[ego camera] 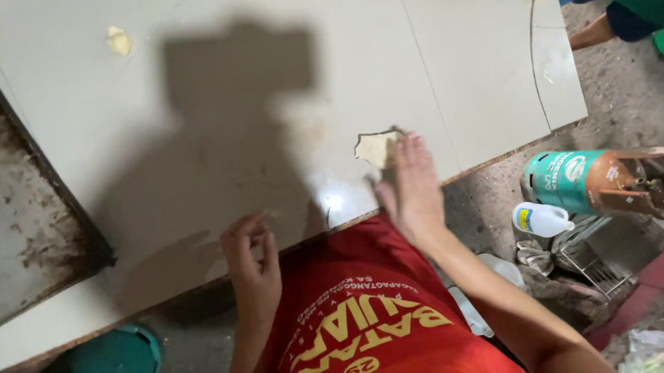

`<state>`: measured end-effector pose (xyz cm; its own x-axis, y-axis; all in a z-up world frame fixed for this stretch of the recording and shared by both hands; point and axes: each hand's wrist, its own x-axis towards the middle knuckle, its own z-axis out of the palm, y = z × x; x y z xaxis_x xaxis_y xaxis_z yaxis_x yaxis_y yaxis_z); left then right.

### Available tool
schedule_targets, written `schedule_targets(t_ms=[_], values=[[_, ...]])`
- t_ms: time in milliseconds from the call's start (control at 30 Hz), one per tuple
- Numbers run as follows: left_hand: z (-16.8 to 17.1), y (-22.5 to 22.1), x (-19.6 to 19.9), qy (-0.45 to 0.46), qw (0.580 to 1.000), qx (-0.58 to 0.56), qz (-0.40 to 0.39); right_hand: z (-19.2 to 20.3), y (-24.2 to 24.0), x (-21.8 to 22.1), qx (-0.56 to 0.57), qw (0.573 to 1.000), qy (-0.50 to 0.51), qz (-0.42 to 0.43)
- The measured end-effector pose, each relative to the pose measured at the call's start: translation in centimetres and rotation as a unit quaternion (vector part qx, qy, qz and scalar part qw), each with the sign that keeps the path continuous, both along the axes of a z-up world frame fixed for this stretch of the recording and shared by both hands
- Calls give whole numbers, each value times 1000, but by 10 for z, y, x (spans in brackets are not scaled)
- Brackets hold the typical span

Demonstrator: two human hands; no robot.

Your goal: Shape small pieces of dough into twisted rolls and place them on a baking tray

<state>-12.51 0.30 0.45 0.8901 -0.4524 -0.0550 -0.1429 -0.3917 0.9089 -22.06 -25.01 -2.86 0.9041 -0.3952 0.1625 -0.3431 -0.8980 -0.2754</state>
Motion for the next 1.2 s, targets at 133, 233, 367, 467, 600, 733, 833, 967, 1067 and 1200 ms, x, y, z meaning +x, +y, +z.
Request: schedule_targets(t_ms=[133, 233, 367, 467, 600, 733, 833, 967, 1067, 1200], values=[[-5, 25, -10, 3, 999, 32, 43, -31, -38, 72, -5, 998, 21, 51], [9, 8, -11, -55, 995, 63, 59, -45, -109, 153, -77, 995, 9, 64], [10, -51, -3, -110, 994, 20, -14, -49, -124, 196, -30, 994, 84, -56], [7, -101, -11, -177, 977, -2, -117, -76, -69, 139, -123, 990, 17, -65], [-12, -187, -6, -342, 915, 117, -181, -43, -34, 78, -124, 971, 201, -29], [-64, -257, 24, -287, 924, 179, -180, -15, -45, 67, 46, 844, 534, -17], [-67, -303, 86, -225, 933, 259, -110, -50, -105, 92, -22, 917, 382, 113], [-83, -353, 166, -213, 931, 292, -55, -57, -169, 175, -62, 979, 154, 121], [-98, -336, 155, -274, 904, 318, -80, -50, -164, 165, 5, 983, 147, 112], [-62, -269, 66, -314, 895, 295, -119, -34, -126, 63, -90, 981, 129, 115]])
